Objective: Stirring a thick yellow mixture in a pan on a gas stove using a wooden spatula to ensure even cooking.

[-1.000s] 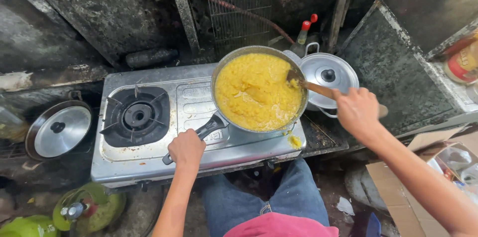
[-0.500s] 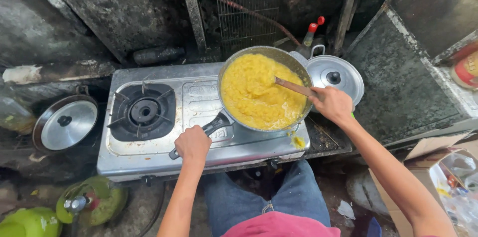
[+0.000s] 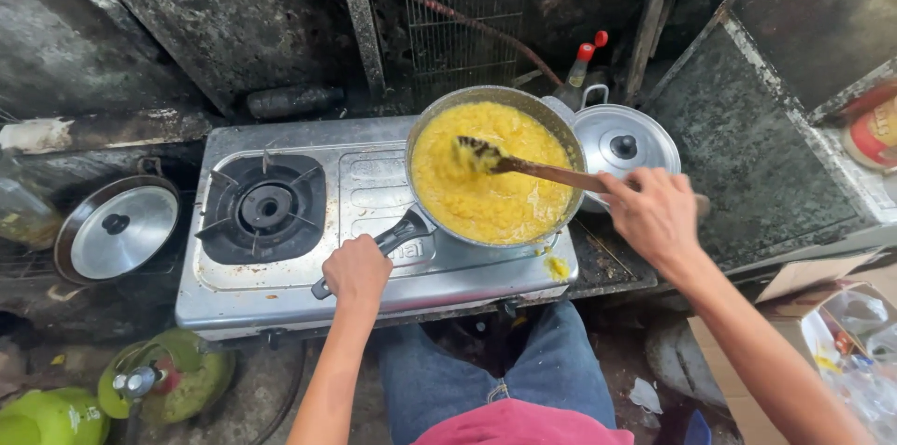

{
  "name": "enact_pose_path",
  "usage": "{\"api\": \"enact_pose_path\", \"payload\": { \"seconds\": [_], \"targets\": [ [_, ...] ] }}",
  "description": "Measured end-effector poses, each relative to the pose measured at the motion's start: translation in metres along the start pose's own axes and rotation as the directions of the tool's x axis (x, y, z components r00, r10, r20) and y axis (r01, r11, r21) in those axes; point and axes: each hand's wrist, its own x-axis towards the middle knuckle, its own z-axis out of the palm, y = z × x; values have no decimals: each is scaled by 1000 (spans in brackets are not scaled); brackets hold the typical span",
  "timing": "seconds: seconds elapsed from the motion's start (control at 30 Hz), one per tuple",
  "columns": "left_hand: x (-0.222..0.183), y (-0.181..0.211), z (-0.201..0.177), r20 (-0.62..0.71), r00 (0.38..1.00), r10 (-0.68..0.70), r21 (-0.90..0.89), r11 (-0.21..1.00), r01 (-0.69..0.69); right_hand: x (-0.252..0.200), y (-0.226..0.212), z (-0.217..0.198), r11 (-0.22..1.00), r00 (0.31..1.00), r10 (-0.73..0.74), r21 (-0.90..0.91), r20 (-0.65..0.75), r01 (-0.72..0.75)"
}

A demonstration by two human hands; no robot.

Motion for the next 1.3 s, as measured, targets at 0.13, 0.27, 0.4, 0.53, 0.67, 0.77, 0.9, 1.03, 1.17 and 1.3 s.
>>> {"api": "enact_pose_path", "payload": {
  "seconds": [0.13,0.27,0.4,0.53,0.67,0.77,0.9,1.03,1.17,1.3],
  "targets": [
    [12,1,13,126,987,-100,148,986,81,27,20,-76,939,980,-38,-329,197,103],
    [14,-1,16,125,986,-111,168,982,89,36,46,-56,910,938,29,-398,345,118],
    [14,-2,19,108,989,-105,159,983,87,73,39,-27,976,735,98,-208,671,59],
    [6,4,1,30,999,-36,36,999,35,63,47,82,997,852,62,-74,519,-28],
    [8,2,6,36,999,-27,57,998,25,86,17,89,985,784,37,111,620,-134],
    [8,-1,10,37,999,-33,59,998,31,90,-3,84,972,778,-36,203,628,-119],
    [5,4,3,35,999,-26,65,998,23,66,-12,82,982,897,-90,190,433,7],
    [6,2,5,17,1000,-23,41,999,22,42,-17,66,977,977,-121,197,177,85],
    [3,4,1,25,999,-25,41,999,24,20,-9,61,977,983,-176,133,53,168],
    [6,1,6,20,1000,-18,41,999,17,5,-1,48,966,966,-246,64,-76,251]
  ]
}}
